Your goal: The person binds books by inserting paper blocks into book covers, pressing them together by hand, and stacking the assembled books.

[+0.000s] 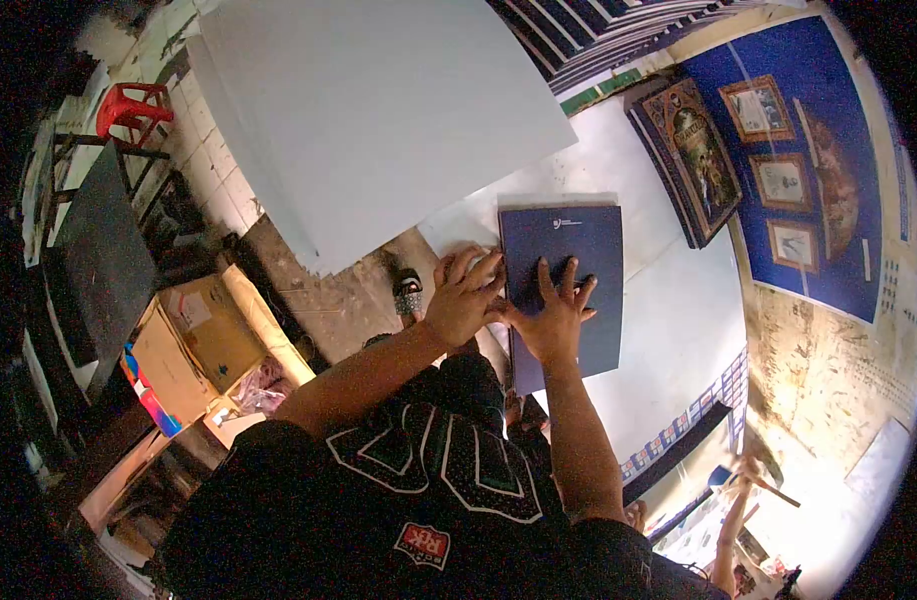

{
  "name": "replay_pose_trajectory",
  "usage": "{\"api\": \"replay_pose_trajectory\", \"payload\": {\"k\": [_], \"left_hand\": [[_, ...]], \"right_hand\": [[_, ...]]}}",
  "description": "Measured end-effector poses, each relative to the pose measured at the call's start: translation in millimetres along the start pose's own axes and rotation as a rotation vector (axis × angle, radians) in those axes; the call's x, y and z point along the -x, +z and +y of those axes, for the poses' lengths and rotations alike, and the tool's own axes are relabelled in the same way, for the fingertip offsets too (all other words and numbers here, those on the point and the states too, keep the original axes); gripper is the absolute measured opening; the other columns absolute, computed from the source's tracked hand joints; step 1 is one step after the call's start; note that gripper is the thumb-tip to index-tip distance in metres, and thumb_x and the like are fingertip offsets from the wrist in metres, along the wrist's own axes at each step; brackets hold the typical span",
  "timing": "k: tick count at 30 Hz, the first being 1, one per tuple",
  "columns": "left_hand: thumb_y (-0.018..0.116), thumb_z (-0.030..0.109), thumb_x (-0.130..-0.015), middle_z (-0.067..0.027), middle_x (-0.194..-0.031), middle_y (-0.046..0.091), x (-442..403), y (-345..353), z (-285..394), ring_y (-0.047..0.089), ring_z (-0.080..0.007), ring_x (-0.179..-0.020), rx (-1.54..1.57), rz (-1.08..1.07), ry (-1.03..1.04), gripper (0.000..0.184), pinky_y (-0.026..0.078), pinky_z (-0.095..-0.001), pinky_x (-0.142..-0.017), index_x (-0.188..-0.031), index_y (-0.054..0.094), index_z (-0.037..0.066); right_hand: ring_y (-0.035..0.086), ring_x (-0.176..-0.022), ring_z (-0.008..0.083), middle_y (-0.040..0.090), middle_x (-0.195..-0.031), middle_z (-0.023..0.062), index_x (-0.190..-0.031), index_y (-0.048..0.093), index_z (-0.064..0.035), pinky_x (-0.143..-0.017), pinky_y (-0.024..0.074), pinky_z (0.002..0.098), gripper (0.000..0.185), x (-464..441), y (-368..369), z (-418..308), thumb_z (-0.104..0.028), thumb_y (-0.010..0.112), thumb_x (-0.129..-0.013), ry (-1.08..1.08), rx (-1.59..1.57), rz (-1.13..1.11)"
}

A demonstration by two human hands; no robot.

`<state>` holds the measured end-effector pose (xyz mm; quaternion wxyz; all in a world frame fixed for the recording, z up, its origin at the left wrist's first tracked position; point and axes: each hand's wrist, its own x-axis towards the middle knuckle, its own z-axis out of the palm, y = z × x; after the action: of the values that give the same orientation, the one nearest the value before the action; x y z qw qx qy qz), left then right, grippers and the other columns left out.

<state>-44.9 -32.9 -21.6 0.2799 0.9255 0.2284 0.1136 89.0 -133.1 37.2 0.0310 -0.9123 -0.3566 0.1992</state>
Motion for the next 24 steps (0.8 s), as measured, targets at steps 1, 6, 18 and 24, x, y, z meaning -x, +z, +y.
{"api": "replay_pose_trajectory", "payload": {"k": [1,6,18,24], "left_hand": [[0.079,0.047,-0.065,-0.0048,-0.147,0.036,1,1,0,0.025,-0.029,-0.14,0.004,-0.006,0.002,0.069,0.02,-0.0585,-0.111,-0.124,0.063,0.014],[0.079,0.048,-0.065,-0.0038,-0.149,0.035,-2,-6,-2,0.025,-0.0277,-0.139,0.065,-0.073,0.013,0.068,0.02,-0.0577,-0.11,-0.123,0.062,0.014],[0.073,0.053,-0.072,-0.0071,-0.153,0.036,3,-2,-5,0.027,-0.0323,-0.14,0.012,-0.005,0.077,0.072,0.02,-0.0542,-0.11,-0.128,0.059,0.01],[0.071,0.05,-0.076,-0.009,-0.156,0.032,4,-8,-5,0.024,-0.0333,-0.142,-0.008,-0.081,0.088,0.068,0.019,-0.0571,-0.11,-0.13,0.058,0.012]], "right_hand": [[0.007,-0.141,0.0591,0.02,-0.159,0.0206,-0.145,0.047,-0.0236,-0.095,0.0168,0.0841,0.099,2,2,1,-0.069,0.076,-0.062,0.007,0.0,-0.004],[0.007,-0.141,0.0592,0.02,-0.159,0.0202,-0.143,0.048,-0.0255,-0.094,0.0161,0.085,0.092,-2,12,4,-0.066,0.075,-0.065,-0.011,0.018,0.063],[0.014,-0.141,0.0554,0.027,-0.158,0.0146,-0.142,0.049,-0.0271,-0.099,0.0185,0.0805,0.064,7,20,0,-0.059,0.058,-0.087,-0.022,0.133,0.193],[0.017,-0.142,0.0514,0.029,-0.157,0.0098,-0.14,0.051,-0.0288,-0.104,0.0127,0.0772,0.044,3,45,6,-0.043,0.045,-0.099,-0.012,0.172,0.333]]}}
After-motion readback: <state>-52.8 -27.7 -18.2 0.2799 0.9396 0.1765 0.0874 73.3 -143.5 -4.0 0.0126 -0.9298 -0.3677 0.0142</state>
